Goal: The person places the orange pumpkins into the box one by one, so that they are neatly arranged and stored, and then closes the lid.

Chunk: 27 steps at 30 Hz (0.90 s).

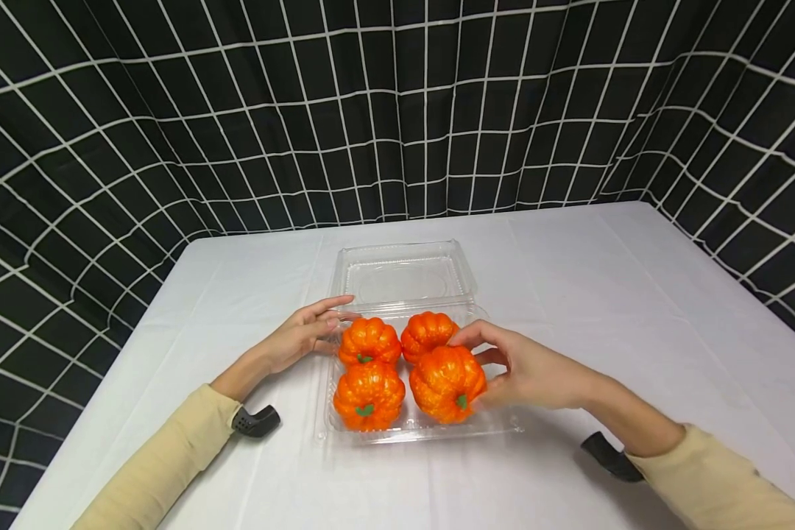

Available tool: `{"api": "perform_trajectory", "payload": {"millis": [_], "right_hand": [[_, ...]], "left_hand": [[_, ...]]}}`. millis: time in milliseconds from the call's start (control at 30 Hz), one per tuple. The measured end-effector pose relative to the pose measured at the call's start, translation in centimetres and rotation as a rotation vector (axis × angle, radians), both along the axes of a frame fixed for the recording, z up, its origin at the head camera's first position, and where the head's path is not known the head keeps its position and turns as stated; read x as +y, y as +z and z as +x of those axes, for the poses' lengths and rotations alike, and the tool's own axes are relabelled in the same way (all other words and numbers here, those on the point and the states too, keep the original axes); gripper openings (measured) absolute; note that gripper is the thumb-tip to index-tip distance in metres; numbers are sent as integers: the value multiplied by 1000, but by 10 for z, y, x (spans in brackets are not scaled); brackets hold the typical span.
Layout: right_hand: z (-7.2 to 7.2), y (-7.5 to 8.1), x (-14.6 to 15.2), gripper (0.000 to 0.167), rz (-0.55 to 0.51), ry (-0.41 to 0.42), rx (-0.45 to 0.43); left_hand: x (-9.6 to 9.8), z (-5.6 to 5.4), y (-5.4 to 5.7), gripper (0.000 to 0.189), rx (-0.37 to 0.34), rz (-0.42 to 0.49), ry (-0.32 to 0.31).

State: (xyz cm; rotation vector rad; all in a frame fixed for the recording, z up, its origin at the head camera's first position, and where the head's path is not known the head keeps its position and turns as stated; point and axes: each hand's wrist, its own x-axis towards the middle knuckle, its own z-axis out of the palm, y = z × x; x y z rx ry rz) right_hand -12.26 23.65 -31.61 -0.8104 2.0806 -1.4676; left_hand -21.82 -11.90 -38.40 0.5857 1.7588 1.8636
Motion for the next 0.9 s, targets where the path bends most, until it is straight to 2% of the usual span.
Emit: {"api": "perform_trajectory", "payload": {"millis": [233,367,900], "right_hand": [[3,2,-7,55,90,-42,-1],[3,2,-10,54,146,-57,25],[1,5,-19,47,261,-64,134]], "left_hand": [[0,-1,-1,55,6,-2,-7],[0,-1,-1,54,7,-3,-6],[0,0,-1,54,10,-10,-9]]}}
